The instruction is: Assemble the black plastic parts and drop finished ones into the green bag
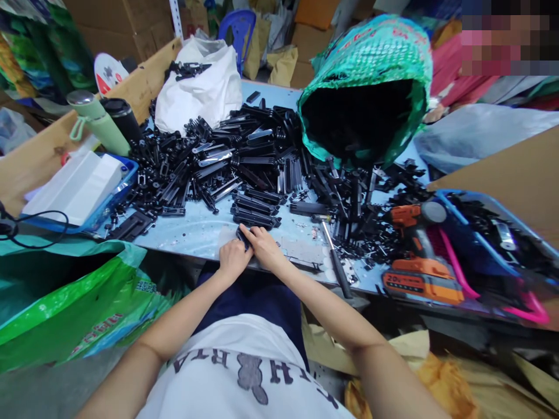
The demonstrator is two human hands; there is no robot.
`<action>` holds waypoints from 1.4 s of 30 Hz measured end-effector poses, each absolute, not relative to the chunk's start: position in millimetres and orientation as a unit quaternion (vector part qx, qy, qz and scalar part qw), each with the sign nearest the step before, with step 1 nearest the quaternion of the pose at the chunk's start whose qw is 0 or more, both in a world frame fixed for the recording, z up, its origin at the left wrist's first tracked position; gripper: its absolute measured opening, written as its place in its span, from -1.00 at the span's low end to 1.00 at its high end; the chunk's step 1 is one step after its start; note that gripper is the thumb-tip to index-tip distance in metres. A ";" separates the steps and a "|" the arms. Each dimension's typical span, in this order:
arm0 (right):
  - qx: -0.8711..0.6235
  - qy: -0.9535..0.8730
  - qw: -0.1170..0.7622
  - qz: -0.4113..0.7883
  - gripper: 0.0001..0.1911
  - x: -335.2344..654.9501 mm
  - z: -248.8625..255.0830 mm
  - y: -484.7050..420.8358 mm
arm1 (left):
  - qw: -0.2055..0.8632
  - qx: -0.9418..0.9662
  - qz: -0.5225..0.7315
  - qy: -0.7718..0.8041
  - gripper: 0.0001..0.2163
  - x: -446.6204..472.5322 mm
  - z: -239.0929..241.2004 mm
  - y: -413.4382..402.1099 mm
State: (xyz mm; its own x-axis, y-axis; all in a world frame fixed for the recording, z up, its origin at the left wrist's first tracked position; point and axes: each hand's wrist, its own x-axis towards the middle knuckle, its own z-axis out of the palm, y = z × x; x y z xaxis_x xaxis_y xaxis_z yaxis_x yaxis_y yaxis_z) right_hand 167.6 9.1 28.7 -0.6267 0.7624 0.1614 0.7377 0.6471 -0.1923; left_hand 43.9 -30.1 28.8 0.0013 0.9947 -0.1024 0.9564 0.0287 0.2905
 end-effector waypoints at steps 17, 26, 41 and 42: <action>-0.435 -0.892 0.113 0.055 -0.35 297.9 38.0 -12.7 | 0.125 0.900 0.053 0.415 -0.55 47.6 49.0 23.0; -0.438 -0.898 0.038 -0.027 -0.37 250.5 82.5 -25.5 | 0.095 0.843 0.049 0.526 -0.43 49.7 62.3 -3.8; -0.307 -0.944 0.123 0.011 -0.31 284.8 108.7 -30.2 | 0.114 0.911 0.138 0.371 -0.38 11.3 76.3 -33.1; -0.276 -0.948 0.151 0.050 -0.30 285.0 109.5 -36.2 | 0.147 0.916 0.172 0.331 -0.36 9.9 79.2 -40.5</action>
State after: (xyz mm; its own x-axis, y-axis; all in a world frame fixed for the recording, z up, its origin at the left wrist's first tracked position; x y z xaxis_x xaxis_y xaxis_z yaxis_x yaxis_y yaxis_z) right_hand 285.0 -36.2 109.5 -0.8015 0.5390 0.2592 0.5085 0.8422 -0.1790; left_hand 9.9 -40.5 79.2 0.7215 0.6575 0.2171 0.5569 -0.7373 0.3823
